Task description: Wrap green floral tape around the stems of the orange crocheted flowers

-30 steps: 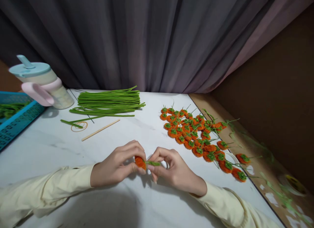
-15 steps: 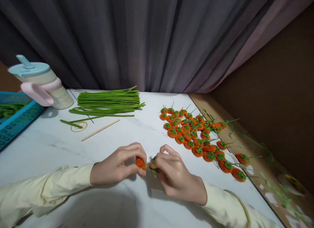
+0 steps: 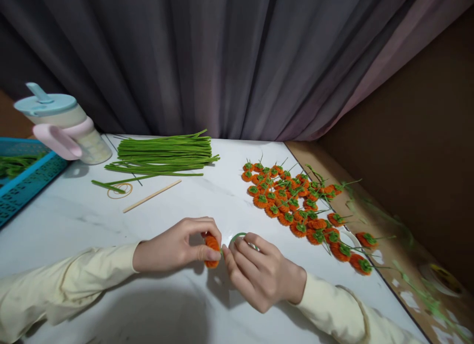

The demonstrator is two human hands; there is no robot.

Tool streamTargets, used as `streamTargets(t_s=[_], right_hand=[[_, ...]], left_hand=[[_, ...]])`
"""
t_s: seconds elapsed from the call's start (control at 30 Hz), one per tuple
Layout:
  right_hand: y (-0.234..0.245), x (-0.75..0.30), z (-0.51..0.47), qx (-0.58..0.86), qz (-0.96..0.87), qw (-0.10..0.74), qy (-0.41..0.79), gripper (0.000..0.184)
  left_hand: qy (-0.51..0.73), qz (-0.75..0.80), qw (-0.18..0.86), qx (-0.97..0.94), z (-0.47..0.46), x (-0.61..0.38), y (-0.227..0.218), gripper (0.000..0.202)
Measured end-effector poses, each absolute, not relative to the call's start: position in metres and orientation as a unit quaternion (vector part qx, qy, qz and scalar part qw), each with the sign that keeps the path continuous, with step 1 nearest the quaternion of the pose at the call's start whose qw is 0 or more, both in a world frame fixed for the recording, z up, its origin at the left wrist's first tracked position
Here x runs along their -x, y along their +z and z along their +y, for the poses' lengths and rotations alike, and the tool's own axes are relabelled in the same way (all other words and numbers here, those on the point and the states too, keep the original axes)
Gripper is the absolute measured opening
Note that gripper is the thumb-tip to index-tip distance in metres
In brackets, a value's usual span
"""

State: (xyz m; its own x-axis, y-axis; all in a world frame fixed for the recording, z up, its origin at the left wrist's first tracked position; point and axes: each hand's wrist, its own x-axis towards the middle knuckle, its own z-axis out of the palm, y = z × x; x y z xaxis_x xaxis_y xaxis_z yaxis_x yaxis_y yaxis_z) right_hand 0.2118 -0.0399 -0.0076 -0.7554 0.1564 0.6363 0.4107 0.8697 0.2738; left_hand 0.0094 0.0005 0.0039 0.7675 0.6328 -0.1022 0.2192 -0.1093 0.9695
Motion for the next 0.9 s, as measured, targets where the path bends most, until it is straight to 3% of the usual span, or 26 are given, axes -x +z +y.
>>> streamTargets(t_s=[0.27, 0.6, 0.77, 0.9], right_hand=[[-0.011, -0.215, -0.035, 0.111, -0.912, 0.298, -0.259, 0.022], [-0.009, -0.22, -0.027, 0.092, -0.944, 0.256, -0.189, 0.026], [-0.007, -0.22, -0.025, 0.147, -0.951, 0.259, -0.082, 0.024], [-0.008, -0.219, -0.027, 0.195, -0.924, 0.311, 0.111, 0.026]], left_hand=[[0.074, 0.352, 0.808, -0.467, 0.004, -0.012, -0.002, 0.032], [0.069, 0.351, 0.879, -0.317, 0.004, -0.009, -0.026, 0.03], [0.072, 0.353, 0.87, -0.336, 0.007, -0.011, -0.027, 0.038], [0.084, 0.362, 0.788, -0.49, 0.01, -0.013, -0.015, 0.044]])
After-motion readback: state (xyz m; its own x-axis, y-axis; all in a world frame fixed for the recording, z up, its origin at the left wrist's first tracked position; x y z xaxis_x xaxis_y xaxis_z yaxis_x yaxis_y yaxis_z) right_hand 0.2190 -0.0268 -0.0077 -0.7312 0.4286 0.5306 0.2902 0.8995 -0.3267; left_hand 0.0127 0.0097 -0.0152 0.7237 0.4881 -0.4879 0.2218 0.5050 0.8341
